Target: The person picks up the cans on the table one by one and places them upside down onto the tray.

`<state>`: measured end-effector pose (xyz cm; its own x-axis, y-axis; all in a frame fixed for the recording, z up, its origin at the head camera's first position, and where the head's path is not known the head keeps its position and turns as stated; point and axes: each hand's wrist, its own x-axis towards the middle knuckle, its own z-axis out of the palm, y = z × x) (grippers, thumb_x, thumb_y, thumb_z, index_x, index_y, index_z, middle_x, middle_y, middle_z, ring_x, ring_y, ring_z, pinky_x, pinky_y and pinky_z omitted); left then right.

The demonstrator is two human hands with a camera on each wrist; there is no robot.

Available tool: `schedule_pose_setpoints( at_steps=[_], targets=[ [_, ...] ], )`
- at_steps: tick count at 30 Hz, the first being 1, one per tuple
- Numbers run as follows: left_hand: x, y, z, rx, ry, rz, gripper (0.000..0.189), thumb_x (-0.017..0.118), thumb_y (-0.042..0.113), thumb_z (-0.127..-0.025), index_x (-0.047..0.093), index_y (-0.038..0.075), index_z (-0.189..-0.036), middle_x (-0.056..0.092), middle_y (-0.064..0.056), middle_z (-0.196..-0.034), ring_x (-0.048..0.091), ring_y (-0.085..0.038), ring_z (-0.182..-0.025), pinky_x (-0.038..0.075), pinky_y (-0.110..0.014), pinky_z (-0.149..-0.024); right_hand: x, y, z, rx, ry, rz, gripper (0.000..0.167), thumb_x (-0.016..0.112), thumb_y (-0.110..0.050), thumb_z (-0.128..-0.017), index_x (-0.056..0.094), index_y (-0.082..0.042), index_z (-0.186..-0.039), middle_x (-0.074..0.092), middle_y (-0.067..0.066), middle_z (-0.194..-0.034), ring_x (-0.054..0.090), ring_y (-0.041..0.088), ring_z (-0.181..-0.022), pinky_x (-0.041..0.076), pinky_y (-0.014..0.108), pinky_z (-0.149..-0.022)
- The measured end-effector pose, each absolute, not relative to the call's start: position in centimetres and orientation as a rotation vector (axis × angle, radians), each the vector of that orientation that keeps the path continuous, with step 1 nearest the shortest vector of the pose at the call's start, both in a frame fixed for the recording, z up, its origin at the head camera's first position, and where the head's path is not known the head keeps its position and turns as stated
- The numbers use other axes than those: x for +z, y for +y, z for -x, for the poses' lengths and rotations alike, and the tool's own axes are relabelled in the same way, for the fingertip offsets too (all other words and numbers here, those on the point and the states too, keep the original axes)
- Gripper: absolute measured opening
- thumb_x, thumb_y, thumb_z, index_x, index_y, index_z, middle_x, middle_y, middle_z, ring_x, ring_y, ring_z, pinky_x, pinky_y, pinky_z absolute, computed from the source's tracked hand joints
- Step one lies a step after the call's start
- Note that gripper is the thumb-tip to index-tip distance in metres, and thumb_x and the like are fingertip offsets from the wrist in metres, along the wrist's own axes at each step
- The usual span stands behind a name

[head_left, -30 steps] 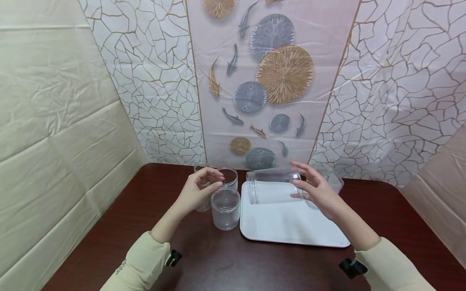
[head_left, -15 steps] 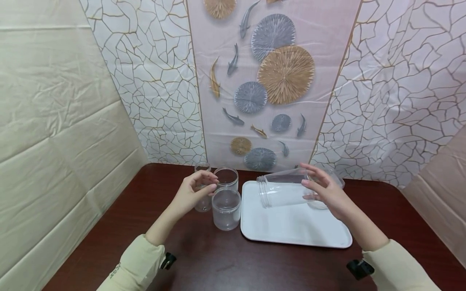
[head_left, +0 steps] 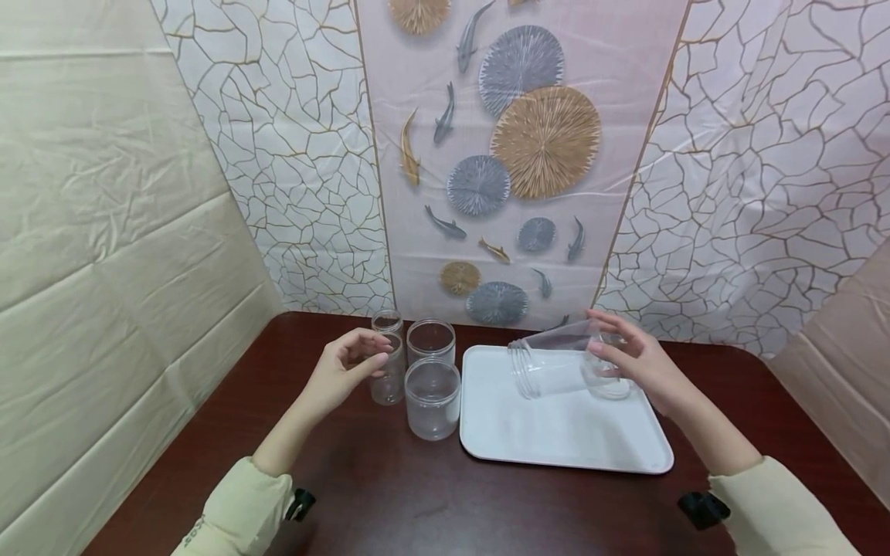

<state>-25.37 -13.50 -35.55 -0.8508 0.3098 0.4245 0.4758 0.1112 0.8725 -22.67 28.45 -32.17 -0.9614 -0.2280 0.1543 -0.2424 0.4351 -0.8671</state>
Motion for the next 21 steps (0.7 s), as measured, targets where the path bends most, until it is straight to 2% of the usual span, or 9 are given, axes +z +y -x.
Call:
schedule_pose_setpoints(
  at_steps=[3, 7, 9, 11, 13, 15, 19, 21],
  targets=[
    [-35.8, -14.0, 25.3, -1.832, -2.247, 0.791, 0.023, 0.062, 0.002, -0.088, 0.056, -0.010, -0.108, 0.065, 0.012, -0.094, 0.064, -0.003, -0.084, 0.058, -0.030, -0.070, -32.2, 28.6, 22.7, 1.526, -2.678, -0.448, 0.056, 0.052, -0.024, -0.097, 0.029, -0.019, -0.148, 0.029, 0.022, -0.146, 0.051, -0.006, -0.101, 0.053, 0.028, -0.076],
    [-36.0, -14.4, 25.4, -1.816, -2.256, 0.788, 0.023, 0.062, 0.002, -0.088, 0.057, -0.009, -0.107, 0.065, 0.014, -0.093, 0.064, -0.003, -0.084, 0.057, -0.028, -0.070, -32.3, 28.9, 22.5, 1.407, -2.724, -0.449, 0.058, 0.054, -0.025, -0.096, 0.030, -0.019, -0.148, 0.032, 0.021, -0.144, 0.051, 0.022, -0.114, 0.053, 0.033, -0.075],
    [-36.1, -14.5, 25.4, -1.811, -2.260, 0.781, 0.022, 0.062, 0.002, -0.088, 0.058, -0.008, -0.107, 0.066, 0.008, -0.094, 0.064, -0.003, -0.084, 0.057, -0.028, -0.070, -32.3, 29.2, 22.4, 1.366, -2.740, -0.449, 0.060, 0.056, -0.026, -0.095, 0.029, -0.018, -0.148, 0.031, 0.021, -0.144, 0.045, 0.037, -0.119, 0.052, 0.035, -0.075],
    [-36.2, -14.7, 25.4, -1.805, -2.265, 0.770, 0.021, 0.063, 0.002, -0.088, 0.058, -0.006, -0.106, 0.066, -0.001, -0.096, 0.064, -0.003, -0.083, 0.058, -0.029, -0.069, -32.3, 29.4, 22.3, 1.338, -2.749, -0.462, 0.061, 0.057, -0.025, -0.094, 0.029, -0.017, -0.148, 0.031, 0.022, -0.145, 0.040, 0.045, -0.121, 0.050, 0.036, -0.076],
    [-36.5, -15.0, 25.4, -1.798, -2.272, 0.754, 0.020, 0.063, 0.002, -0.087, 0.059, -0.006, -0.105, 0.066, -0.006, -0.096, 0.064, -0.003, -0.083, 0.058, -0.029, -0.069, -32.4, 29.5, 22.3, 1.311, -2.755, -0.478, 0.061, 0.058, -0.024, -0.094, 0.030, -0.015, -0.147, 0.031, 0.021, -0.145, 0.038, 0.046, -0.121, 0.048, 0.038, -0.078],
    [-36.7, -15.3, 25.3, -1.795, -2.278, 0.742, 0.021, 0.063, 0.002, -0.087, 0.058, -0.008, -0.105, 0.066, -0.005, -0.095, 0.064, -0.003, -0.083, 0.058, -0.029, -0.069, -32.5, 29.5, 22.3, 1.281, -2.760, -0.493, 0.061, 0.059, -0.023, -0.093, 0.031, -0.012, -0.146, 0.033, 0.021, -0.145, 0.039, 0.045, -0.120, 0.048, 0.040, -0.078],
    [-37.2, -15.9, 25.3, -1.794, -2.279, 0.739, 0.023, 0.062, 0.002, -0.088, 0.057, -0.010, -0.106, 0.066, 0.011, -0.093, 0.064, -0.002, -0.085, 0.058, -0.030, -0.069, -32.7, 29.8, 22.2, 1.172, -2.787, -0.497, 0.061, 0.062, -0.024, -0.091, 0.035, -0.009, -0.144, 0.036, 0.019, -0.144, 0.041, 0.045, -0.119, 0.048, 0.046, -0.079],
    [-37.3, -16.1, 25.3, -1.796, -2.274, 0.746, 0.023, 0.062, 0.003, -0.088, 0.057, -0.010, -0.106, 0.066, 0.013, -0.093, 0.064, -0.002, -0.085, 0.058, -0.030, -0.069, -32.7, 30.0, 22.1, 1.103, -2.800, -0.493, 0.061, 0.063, -0.025, -0.090, 0.037, -0.010, -0.143, 0.037, 0.018, -0.144, 0.043, 0.044, -0.118, 0.048, 0.047, -0.078]
  ],
)
